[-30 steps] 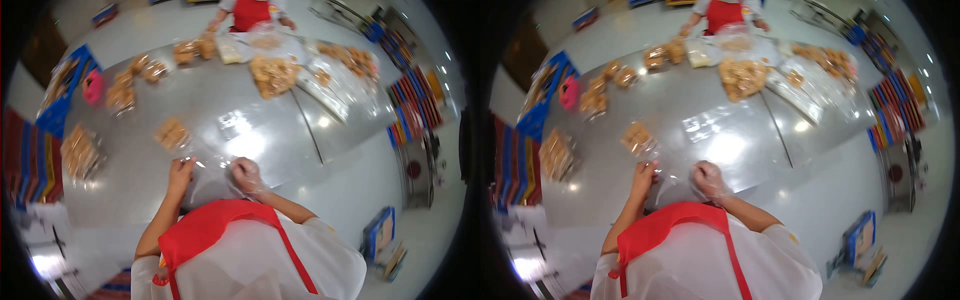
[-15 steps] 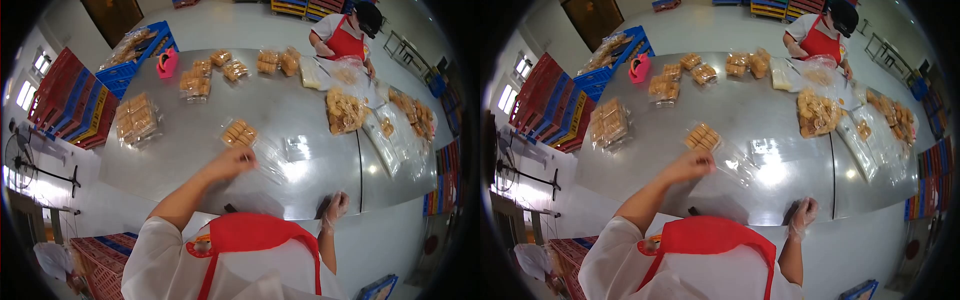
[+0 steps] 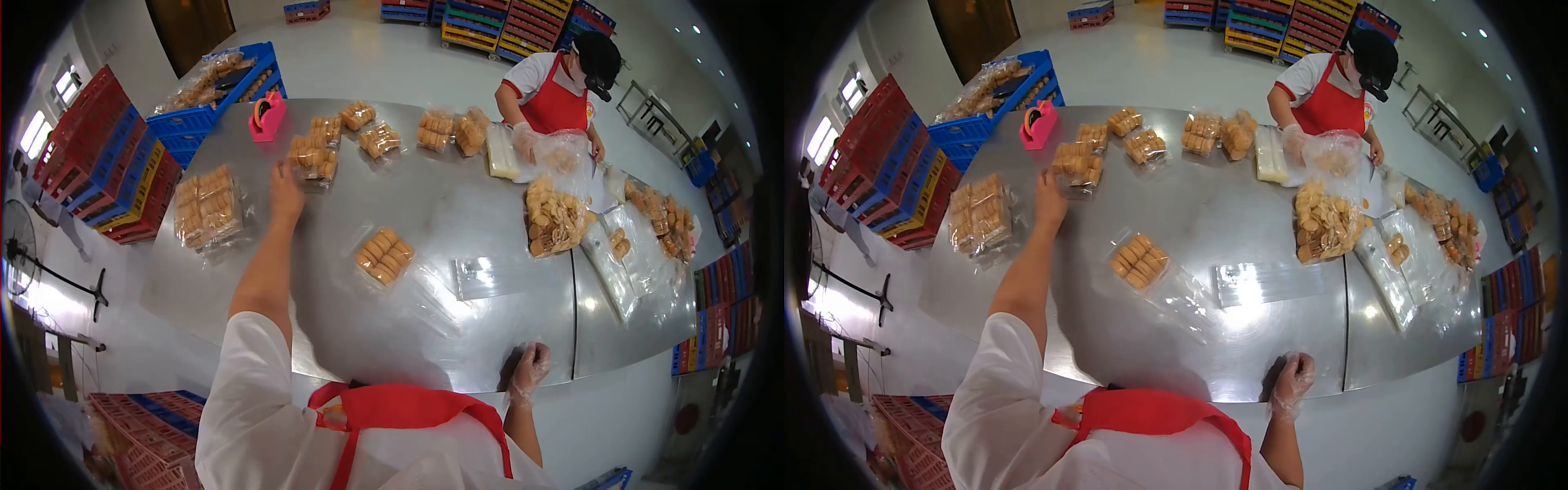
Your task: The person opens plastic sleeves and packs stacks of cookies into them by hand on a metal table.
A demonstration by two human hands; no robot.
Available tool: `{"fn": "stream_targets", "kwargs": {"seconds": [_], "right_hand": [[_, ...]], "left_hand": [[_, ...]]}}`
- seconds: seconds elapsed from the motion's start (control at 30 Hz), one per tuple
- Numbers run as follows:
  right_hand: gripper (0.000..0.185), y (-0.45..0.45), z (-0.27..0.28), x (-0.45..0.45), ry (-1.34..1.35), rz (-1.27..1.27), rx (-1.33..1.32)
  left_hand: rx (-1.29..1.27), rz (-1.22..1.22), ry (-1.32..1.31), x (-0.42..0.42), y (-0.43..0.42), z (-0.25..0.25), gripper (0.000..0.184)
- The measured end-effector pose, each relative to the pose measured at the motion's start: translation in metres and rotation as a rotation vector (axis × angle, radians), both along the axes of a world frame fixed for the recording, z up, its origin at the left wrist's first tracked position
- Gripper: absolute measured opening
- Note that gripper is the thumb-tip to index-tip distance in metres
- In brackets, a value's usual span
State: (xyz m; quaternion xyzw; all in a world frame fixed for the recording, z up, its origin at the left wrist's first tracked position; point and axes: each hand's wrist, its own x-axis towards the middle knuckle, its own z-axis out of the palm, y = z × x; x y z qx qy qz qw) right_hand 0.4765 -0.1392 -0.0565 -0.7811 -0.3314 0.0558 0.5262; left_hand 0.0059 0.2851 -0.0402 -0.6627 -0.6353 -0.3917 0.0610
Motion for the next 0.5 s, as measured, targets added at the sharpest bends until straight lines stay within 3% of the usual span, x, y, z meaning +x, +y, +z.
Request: {"fn": "stream_targets", "kwargs": {"seconds": [0.17,0.3,0.37,0.47,0.5], "right_hand": [[0.012,0.003,0.011,-0.010,0.083,0.021,0.036],[0.012,0.000,0.003,-0.004,0.025,0.046,0.008],[0.012,-0.001,0.001,-0.002,-0.002,0.060,-0.003],[0.012,-0.001,-0.003,0.004,-0.154,0.041,-0.068],[0.012,-0.003,-0.001,0.002,-0.109,0.035,-0.066]], "left_hand": [[-0.064,-0.050,-0.061,-0.007,0.014,-0.001,0.042],[0.047,-0.020,0.070,-0.006,0.010,0.011,0.024],[0.149,-0.029,0.207,-0.002,-0.002,0.034,0.016],[0.498,-0.217,0.219,0.010,-0.027,0.090,0.006],[0.374,-0.276,0.139,0.015,-0.045,0.110,0.007]]}}
